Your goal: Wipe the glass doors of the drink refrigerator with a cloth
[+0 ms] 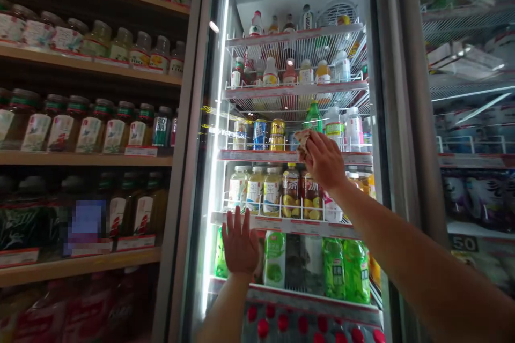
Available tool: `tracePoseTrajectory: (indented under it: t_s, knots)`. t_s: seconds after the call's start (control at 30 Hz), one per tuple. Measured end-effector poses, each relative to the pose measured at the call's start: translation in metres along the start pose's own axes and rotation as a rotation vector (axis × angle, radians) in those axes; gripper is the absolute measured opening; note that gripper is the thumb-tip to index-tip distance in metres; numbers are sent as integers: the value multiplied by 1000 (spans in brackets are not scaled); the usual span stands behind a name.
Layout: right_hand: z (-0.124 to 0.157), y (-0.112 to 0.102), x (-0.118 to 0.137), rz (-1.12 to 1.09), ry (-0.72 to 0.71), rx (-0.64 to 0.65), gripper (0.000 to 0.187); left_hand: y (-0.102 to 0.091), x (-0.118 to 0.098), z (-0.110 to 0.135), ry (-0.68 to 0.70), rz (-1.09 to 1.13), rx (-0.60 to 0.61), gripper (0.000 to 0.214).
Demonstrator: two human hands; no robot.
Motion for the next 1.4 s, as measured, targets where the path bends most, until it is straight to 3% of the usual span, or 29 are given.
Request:
tracePoseTrajectory:
  t_s: [0.1,0.2,0.27,0.33,0.47,0.53,0.6,0.73,0.8,0.87,1.03,1.13,1.2,1.33,1.4]
  knots:
    - [5,-2,10,0,-182,27,52,0,0,0,-14,1,1,61]
    - [12,-6,24,-101,-588,99,55,0,-1,0,-11,8,-7,60]
    - [15,-9,28,-137,-740,128,55,0,-1,1,-6,16,-13,60]
    - [14,-9,26,-108,-651,121,53,0,-1,1,-6,6,-12,60]
    - [10,-4,11,27,-44,-27,53,0,0,1,-6,-27,-8,60]
    - [13,-3,5,72,184,-116,53,0,-1,1,6,-26,-13,61]
    - [14,-2,6,57,185,-139,53,0,-1,1,23,-22,-22,62]
    - [18,-5,24,-102,-371,19,50,0,-1,1,43,-26,-38,63]
    - [21,-8,30,-137,-539,67,46,0,-1,1,53,-40,-44,65]
    - [21,-9,30,-121,-484,53,44,0,-2,0,72,-53,-50,67]
    - [17,-5,15,44,47,-126,41,-1,-1,0,84,-52,-50,68]
    - [17,-4,10,82,192,-163,42,0,-1,0,85,-55,-46,67]
    - [18,-5,14,20,63,-119,45,0,0,0,83,-61,-47,67]
    - [25,-8,33,-172,-539,42,50,0,0,0,74,-60,-34,66]
    - [28,-9,36,-203,-627,62,50,0,1,1,69,-52,-25,65]
Point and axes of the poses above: each hand's wrist, its own z-axis away from the middle knuckle, its own y-axis out of the palm, x = y × z, the point moved 3 cm from there along -z, towards the middle knuckle, and after that the axes turned 14 degrees about z, right-handed, at the moved point
